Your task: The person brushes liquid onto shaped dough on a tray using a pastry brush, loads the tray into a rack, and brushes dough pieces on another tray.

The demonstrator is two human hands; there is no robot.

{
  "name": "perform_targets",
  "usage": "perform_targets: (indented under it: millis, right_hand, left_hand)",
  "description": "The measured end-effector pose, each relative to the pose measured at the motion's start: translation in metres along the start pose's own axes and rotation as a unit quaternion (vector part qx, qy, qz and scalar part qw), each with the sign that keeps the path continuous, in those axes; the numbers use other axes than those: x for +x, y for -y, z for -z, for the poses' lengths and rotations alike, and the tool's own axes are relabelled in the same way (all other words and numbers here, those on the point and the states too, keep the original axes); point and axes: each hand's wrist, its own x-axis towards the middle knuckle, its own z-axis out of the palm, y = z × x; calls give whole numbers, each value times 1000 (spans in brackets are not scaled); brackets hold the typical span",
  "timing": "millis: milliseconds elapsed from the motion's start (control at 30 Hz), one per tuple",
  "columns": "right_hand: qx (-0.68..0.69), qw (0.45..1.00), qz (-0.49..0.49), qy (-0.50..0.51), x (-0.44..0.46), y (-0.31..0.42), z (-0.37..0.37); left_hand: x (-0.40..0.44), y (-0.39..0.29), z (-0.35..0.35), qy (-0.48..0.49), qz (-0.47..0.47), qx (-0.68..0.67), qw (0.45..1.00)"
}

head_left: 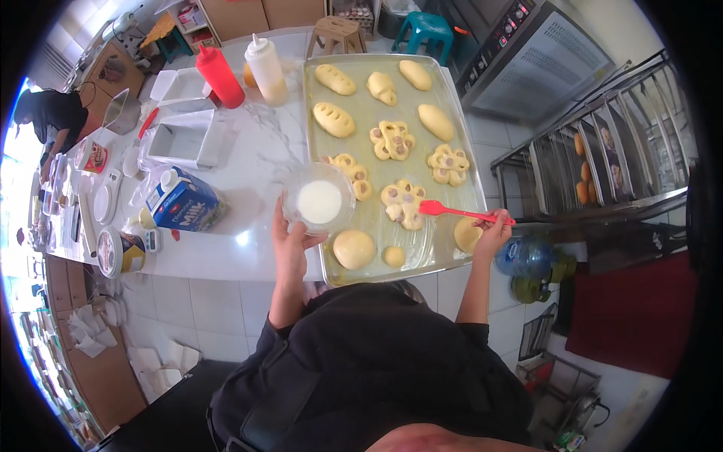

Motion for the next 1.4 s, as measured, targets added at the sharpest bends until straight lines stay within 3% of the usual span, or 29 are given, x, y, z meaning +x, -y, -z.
perform_targets:
  millis: [67, 167, 267, 367, 500, 600, 733, 867, 933, 1033, 1133, 1233, 1367, 1400]
  right_hand:
    - [26, 999, 8, -41, 2, 1, -9]
    - [-37, 999, 12, 14, 16, -10, -15]
    - [24, 999, 31, -26, 15, 3, -46]
    - [-93, 994, 12, 61, 21, -11, -61]
    - [-45, 996, 56, 47, 18, -10, -71]
    - [-138, 987, 61, 64, 12, -3, -81]
    - [-62, 990, 127, 27, -7, 47, -107]
    - [40, 992, 54, 109, -63, 71, -150]
    - [-17, 982, 38, 182, -97, 64, -168]
    - [-78, 960, 95, 250, -126, 47, -184]
    - [-49, 971, 74, 220, -136, 33, -183]
    - [40, 993, -26, 108, -121, 31, -171]
    - [131, 990, -37, -18, -98, 7, -143]
    - [99, 995, -23, -11, -97, -4, -136]
  left_hand:
    - [-2, -2, 3, 5, -2, -4, 1000]
    - [-4, -10, 5, -1, 8, -7, 1000]
    - [-3, -12, 12, -3, 7, 2, 1000]
    - [-3, -17, 17, 7, 17, 6, 1000]
    - [4, -17, 29, 23, 10, 6, 1000]
    - [7, -17, 36, 32, 21, 28, 999]
    - [16, -16, 42, 55, 38, 23, 998]
    - [26, -14, 47, 88, 69, 21, 994]
    - [30, -13, 49, 103, 68, 21, 992]
    - [36, -13, 52, 120, 75, 28, 990]
    - [42, -14, 56, 130, 81, 29, 988]
    - [45, -10, 64, 134, 88, 24, 987]
    - [49, -10, 78, 104, 90, 22, 990]
    - [51, -12, 81, 96, 88, 24, 991]
